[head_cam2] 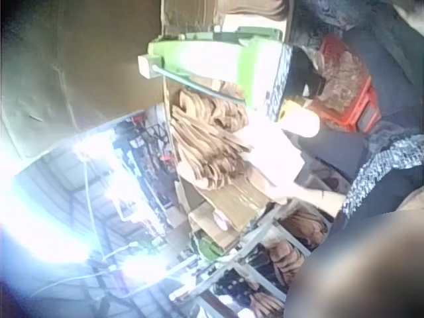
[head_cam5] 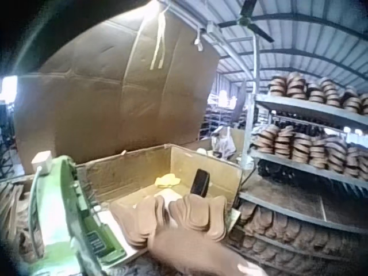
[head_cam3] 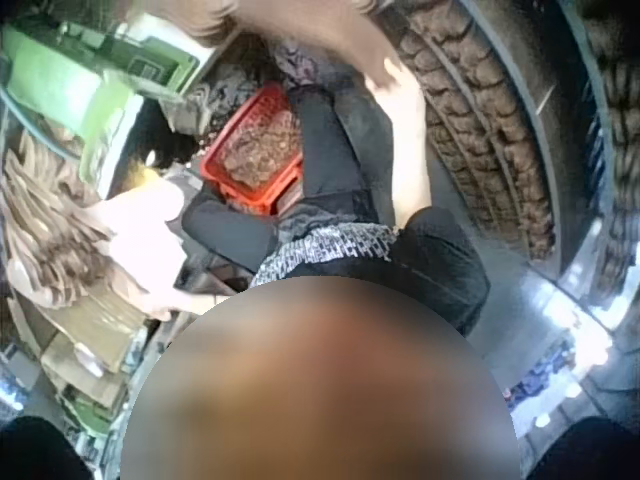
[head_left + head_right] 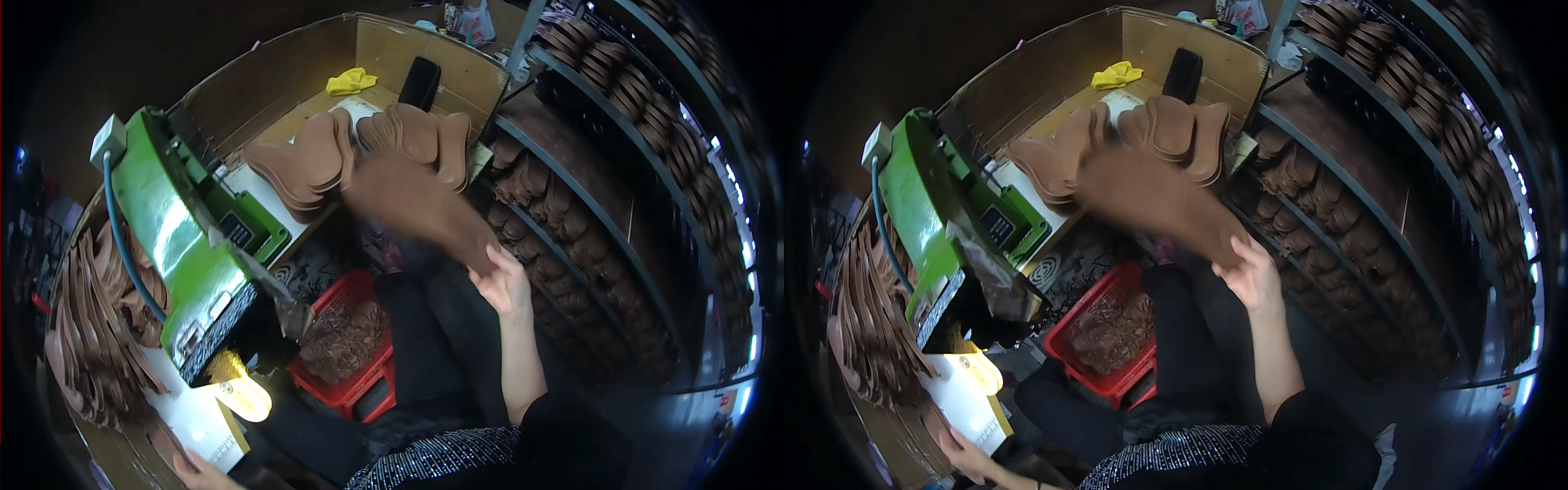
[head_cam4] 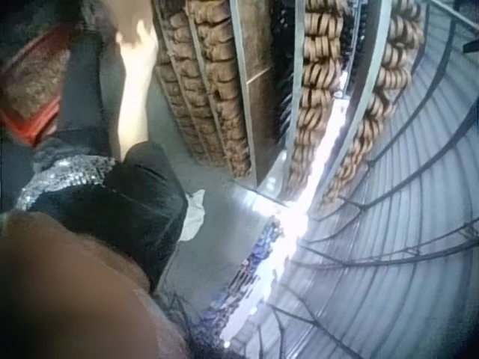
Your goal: Pressing shoe soles using a specialized industrial machine in a factory environment.
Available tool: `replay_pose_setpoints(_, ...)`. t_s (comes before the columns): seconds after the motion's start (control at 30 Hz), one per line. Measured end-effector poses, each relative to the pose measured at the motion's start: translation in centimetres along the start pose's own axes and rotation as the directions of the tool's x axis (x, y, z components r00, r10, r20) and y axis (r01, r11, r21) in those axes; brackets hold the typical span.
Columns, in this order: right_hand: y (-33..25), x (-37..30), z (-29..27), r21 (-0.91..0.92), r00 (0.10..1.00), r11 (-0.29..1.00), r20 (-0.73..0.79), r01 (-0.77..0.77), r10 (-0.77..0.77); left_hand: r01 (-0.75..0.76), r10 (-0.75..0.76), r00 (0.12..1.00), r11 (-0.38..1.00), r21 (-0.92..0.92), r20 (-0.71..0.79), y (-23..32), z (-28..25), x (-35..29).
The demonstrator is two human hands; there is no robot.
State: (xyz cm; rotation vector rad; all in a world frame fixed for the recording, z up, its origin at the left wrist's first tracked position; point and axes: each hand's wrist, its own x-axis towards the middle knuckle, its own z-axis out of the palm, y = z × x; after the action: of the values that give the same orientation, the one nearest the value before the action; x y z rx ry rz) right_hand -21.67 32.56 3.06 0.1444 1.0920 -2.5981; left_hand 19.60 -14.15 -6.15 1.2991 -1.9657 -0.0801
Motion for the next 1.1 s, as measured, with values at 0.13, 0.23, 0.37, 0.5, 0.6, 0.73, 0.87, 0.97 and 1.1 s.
replay_pose_setpoints(0.13,1.2,6.6,4.8,0.237,0.972,0.955,0.111,0.178,-0.209,-0.045,0.106,0.993,0.710,0.702,-0.044,-5.3,-3.1,-1.1)
replay_pose_setpoints(0.23,2.4,13.0,7.2,0.179,0.956,0.950,0.099,0.256,-0.276,-0.212,0.243,0.969,0.754,0.621,0.036,-17.9,-2.1,-2.8)
replay_pose_setpoints(0.37,2.2,14.6,8.1,0.122,0.952,0.949,0.071,0.289,-0.299,-0.123,0.246,0.959,0.806,0.579,-0.138,-12.9,-1.2,-2.6)
replay_pose_setpoints(0.5,4.8,12.2,11.2,0.071,0.953,0.971,0.186,0.228,-0.238,0.027,0.128,0.946,0.884,0.467,-0.298,-11.8,-2.8,-2.2)
replay_pose_setpoints(0.6,6.9,11.4,14.5,0.091,0.918,0.979,0.342,0.181,-0.202,0.122,0.026,0.898,0.945,0.303,-0.440,-5.8,-4.2,-1.8)
replay_pose_setpoints(0.73,10.2,11.8,18.2,0.254,0.941,0.964,0.337,-0.077,-0.013,0.083,-0.071,0.824,0.997,-0.005,-0.562,-2.4,-6.4,-1.6)
replay_pose_setpoints(0.87,13.6,12.8,19.6,0.358,0.948,0.908,0.300,-0.219,0.110,-0.094,-0.041,0.856,0.968,-0.233,-0.515,2.3,-8.7,-1.0)
replay_pose_setpoints(0.97,14.4,12.1,20.2,0.366,0.976,0.907,0.133,-0.210,0.173,-0.068,-0.094,0.946,0.879,-0.472,-0.312,7.1,-9.7,-1.4)
replay_pose_setpoints(1.1,15.6,13.4,17.3,0.268,0.985,0.963,0.168,-0.025,-0.022,-0.003,0.042,0.999,0.535,-0.845,0.023,14.1,-7.3,-3.0)
